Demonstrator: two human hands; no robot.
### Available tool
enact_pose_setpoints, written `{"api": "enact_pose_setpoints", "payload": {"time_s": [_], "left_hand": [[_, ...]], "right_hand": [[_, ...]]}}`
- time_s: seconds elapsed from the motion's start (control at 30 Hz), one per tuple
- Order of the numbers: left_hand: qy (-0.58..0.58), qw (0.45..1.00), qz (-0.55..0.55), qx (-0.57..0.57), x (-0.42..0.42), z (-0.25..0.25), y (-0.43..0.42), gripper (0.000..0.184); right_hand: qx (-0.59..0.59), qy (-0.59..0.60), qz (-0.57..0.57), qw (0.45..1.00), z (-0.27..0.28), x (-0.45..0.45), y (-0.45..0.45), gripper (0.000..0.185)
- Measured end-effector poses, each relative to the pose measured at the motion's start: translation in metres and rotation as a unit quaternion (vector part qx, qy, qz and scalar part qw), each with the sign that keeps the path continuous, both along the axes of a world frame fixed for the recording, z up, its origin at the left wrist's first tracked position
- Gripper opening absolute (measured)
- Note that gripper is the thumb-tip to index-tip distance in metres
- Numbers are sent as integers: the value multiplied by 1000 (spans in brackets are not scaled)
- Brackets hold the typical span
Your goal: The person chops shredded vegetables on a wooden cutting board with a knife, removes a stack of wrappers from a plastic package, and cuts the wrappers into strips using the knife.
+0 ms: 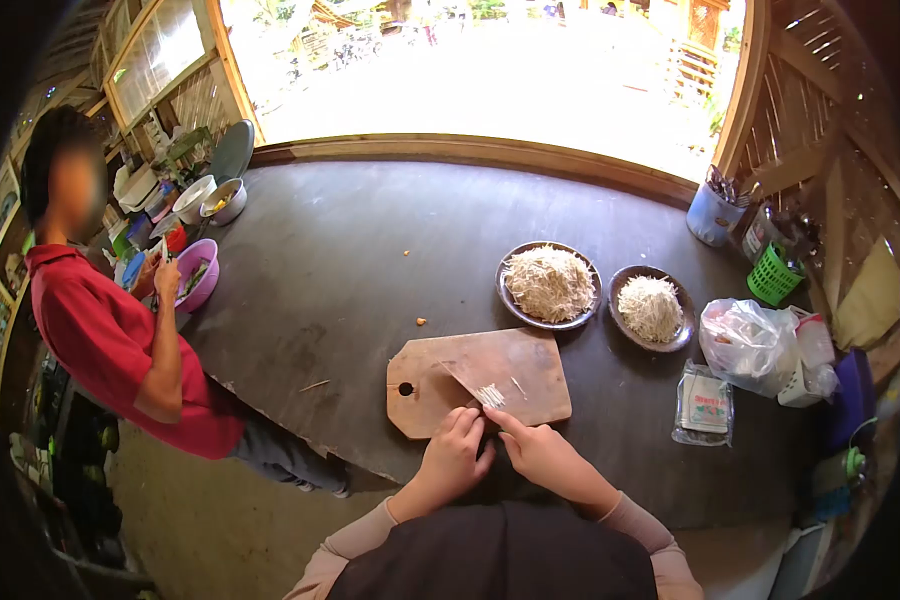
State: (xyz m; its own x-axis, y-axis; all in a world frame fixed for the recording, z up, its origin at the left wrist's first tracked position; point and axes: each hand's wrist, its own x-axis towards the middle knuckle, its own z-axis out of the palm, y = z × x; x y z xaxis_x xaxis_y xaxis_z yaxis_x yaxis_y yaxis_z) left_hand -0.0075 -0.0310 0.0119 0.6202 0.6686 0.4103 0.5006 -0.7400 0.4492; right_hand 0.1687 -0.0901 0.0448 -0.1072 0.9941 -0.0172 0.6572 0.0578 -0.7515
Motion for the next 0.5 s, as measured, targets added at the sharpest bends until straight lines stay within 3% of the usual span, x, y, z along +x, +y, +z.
{"api": "enact_pose_setpoints", "payload": {"time_s": [0.2, 0.27, 0.5], "left_hand": [[-41, 997, -16, -58, -5, 4, 26, 18], [-53, 998, 1, -42, -3, 5, 29, 16], [-64, 997, 6, -49, -1, -2, 31, 18]], "right_hand": [[121, 88, 12, 989, -20, 7, 8, 45], [-51, 91, -50, 993, -2, 11, 5, 44], [-99, 177, -83, 976, 17, 6, -8, 47]]}}
